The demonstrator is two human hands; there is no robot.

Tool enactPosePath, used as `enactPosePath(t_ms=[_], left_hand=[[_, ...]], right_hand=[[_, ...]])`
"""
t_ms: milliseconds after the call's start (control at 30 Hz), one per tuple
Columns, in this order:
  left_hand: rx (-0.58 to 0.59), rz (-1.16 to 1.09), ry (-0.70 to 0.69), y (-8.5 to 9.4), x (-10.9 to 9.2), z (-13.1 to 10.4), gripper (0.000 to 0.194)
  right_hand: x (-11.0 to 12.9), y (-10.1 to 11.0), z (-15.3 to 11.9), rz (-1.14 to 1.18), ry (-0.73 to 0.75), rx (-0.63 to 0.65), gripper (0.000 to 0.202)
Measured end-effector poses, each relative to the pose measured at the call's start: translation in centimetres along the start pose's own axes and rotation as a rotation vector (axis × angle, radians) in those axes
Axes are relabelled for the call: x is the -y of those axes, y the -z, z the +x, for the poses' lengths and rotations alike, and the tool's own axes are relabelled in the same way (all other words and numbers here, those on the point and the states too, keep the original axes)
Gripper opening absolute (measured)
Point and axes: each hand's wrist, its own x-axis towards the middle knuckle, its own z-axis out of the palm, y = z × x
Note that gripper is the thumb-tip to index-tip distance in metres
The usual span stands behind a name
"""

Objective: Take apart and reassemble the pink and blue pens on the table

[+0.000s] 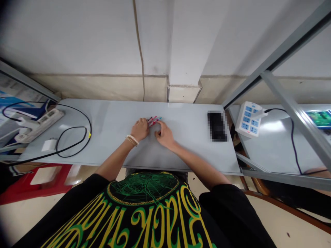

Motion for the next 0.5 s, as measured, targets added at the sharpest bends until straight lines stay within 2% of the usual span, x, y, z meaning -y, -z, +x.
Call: enactPosePath(t_ms=[300,400,500], left_hand=[[-0.053,-0.112,-0.083,-0.8,0.7,-1.3,0.027],[-0.099,-0.192,-0.127,-1.3,0.7,-1.9,0.025],[-0.170,-0.284,-0.173,-1.8,0.6,-2.2,0.025]], right_hand=[[-0.2,2.1,0.0,0.291,-0.060,0.112,0.136],[0.2,2.3,-0.5,0.360,-0.002,0.150,0.146],[1.8,2.6,-1.0,0.412,0.093,0.146,0.146]])
